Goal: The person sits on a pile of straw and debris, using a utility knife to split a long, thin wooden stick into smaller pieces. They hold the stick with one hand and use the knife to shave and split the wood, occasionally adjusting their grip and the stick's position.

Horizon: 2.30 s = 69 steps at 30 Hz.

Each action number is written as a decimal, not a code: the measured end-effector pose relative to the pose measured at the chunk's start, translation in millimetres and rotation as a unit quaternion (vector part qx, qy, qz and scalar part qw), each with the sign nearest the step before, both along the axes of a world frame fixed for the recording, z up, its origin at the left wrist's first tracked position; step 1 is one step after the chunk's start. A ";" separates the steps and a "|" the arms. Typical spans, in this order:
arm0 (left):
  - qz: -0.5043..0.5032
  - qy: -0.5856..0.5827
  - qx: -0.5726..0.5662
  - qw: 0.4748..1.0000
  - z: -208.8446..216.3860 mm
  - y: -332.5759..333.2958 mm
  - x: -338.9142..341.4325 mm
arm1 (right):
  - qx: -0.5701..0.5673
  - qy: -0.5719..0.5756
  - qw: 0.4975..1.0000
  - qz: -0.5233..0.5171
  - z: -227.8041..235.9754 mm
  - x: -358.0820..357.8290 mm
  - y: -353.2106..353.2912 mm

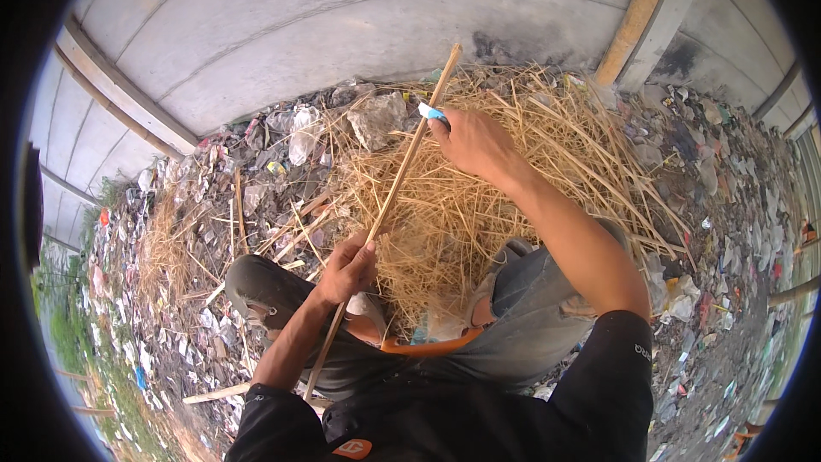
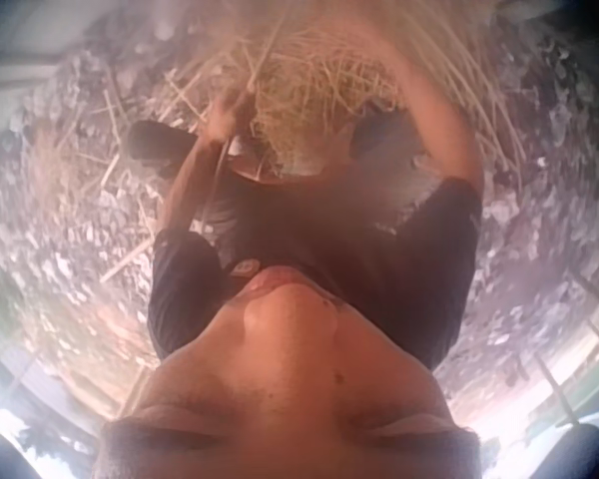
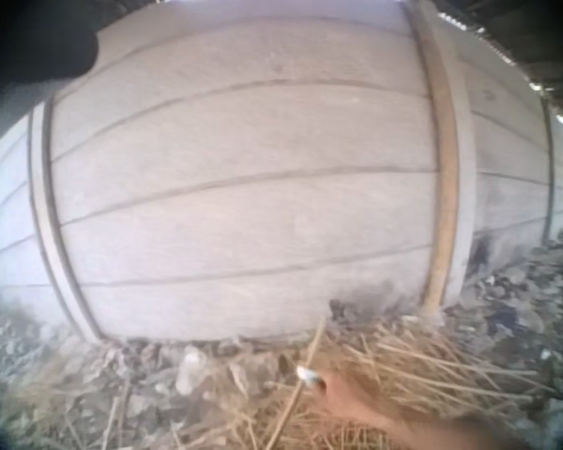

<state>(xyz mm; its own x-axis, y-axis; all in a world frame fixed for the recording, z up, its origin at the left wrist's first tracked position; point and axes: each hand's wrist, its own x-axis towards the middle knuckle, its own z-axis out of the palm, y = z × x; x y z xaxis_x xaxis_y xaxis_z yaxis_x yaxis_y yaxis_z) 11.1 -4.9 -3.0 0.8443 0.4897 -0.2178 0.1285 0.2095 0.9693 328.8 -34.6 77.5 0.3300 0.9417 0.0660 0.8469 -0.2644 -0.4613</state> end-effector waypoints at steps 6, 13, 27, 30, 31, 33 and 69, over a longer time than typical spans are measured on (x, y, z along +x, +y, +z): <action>-0.004 0.011 0.004 1.000 -1.9 0.4 -5.0 | 0.033 -0.004 0.999 -0.021 7.7 25.7 8.3; 0.061 0.003 0.037 0.997 -2.6 14.3 -9.4 | 0.003 -0.025 0.989 0.148 -29.9 -81.4 -15.4; 0.024 0.013 -0.006 1.000 -0.4 3.9 -20.9 | 0.035 0.048 0.998 0.022 -19.9 -8.9 1.5; 0.019 0.002 -0.007 1.000 2.1 3.9 -16.5 | 0.077 0.044 0.996 0.005 -18.1 8.8 10.8; 0.019 -0.004 -0.011 1.000 2.7 5.7 -16.2 | 0.087 0.046 0.995 0.013 -13.5 7.8 12.3; 0.030 -0.008 -0.016 0.999 -1.2 11.0 -15.1 | 0.038 0.044 0.995 0.082 -30.1 -31.4 -3.4; 0.061 -0.038 -0.027 0.997 12.0 21.4 -7.4 | -0.008 0.238 0.952 0.190 -30.6 -94.1 -12.8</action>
